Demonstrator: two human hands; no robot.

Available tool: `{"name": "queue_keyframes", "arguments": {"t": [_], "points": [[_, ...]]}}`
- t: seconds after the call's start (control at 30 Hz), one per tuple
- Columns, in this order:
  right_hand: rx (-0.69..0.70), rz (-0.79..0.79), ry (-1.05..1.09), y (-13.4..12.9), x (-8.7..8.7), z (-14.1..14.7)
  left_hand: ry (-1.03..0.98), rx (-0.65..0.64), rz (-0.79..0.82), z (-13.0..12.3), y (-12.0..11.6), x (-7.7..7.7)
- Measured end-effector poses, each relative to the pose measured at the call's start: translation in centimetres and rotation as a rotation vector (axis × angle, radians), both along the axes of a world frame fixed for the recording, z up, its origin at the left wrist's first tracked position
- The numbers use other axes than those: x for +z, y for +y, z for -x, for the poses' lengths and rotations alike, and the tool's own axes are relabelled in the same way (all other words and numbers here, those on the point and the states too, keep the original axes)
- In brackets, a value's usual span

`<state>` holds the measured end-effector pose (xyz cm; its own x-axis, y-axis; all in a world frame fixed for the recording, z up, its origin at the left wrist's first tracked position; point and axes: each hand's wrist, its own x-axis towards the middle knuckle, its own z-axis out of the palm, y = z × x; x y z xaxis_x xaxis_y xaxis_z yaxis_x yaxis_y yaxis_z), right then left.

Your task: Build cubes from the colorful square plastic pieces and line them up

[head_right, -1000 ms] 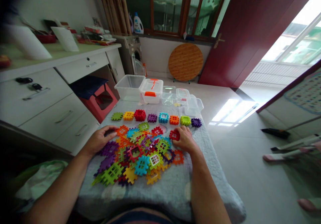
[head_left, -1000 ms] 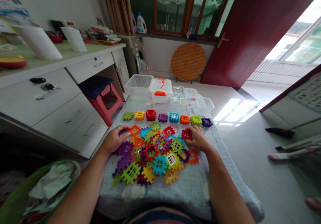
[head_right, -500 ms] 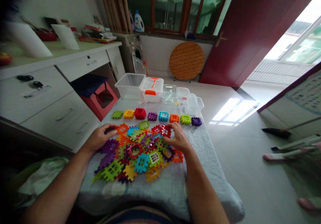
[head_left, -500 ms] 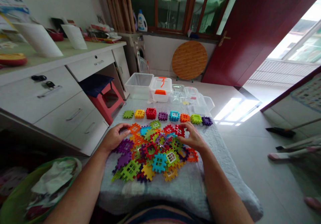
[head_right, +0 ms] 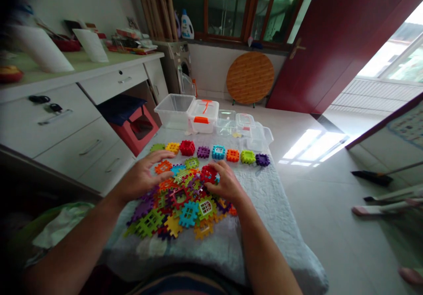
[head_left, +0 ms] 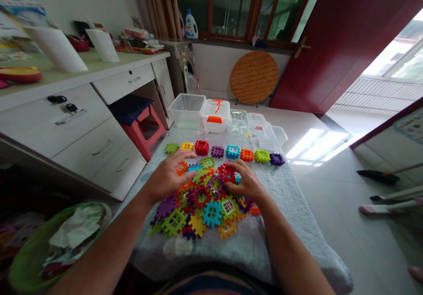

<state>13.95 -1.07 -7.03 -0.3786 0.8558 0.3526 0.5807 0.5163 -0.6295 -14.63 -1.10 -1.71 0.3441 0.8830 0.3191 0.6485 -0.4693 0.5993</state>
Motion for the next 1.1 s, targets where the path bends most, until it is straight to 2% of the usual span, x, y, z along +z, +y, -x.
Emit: {"name": "queue_keyframes", "arguments": {"t": [0.07, 0.17, 0.23, 0.37, 0.57, 0.67, 0.77, 0.87, 0.97, 1.1], "points": [[-0.011, -0.03, -0.012, -0.1, -0.4, 0.2, 0.122, -0.175, 0.024, -3.0, 0.0, 0.5], [-0.047, -0.073, -0.002, -0.2, -1.1, 0.4, 0.29, -0.267, -0.005, -6.4, 0.9, 0.2], [-0.05, -0.097, 0.009, -0.3, -1.4, 0.4, 0.409, -0.291, 0.002, -7.7, 1.8, -0.1], [-0.021, -0.127, -0.003, -0.3, -1.3, 0.3, 0.565, -0.296, 0.032, -8.5, 2.8, 0.1], [-0.016, -0.139, 0.036, -0.5, -1.0, 0.4, 0.571, -0.26, -0.037, -8.9, 2.5, 0.3], [-0.012, -0.125, 0.084, -0.5, -1.1, 0.1, 0.528, -0.25, -0.055, -8.5, 2.5, -0.1], [-0.088, -0.1, 0.148, -0.3, -1.0, -0.7, 0.416, -0.23, -0.073, -6.7, 3.7, 0.0], [-0.169, -0.08, 0.204, 0.1, -0.9, -1.3, 0.338, -0.145, -0.071, -3.9, 6.4, 0.7], [-0.199, -0.056, 0.234, 0.4, -1.0, -1.5, 0.342, -0.09, -0.019, -1.5, 10.1, 1.1], [-0.217, -0.002, 0.251, 0.5, -1.3, -1.4, 0.417, -0.09, 0.077, -0.1, 14.0, 0.6]]}}
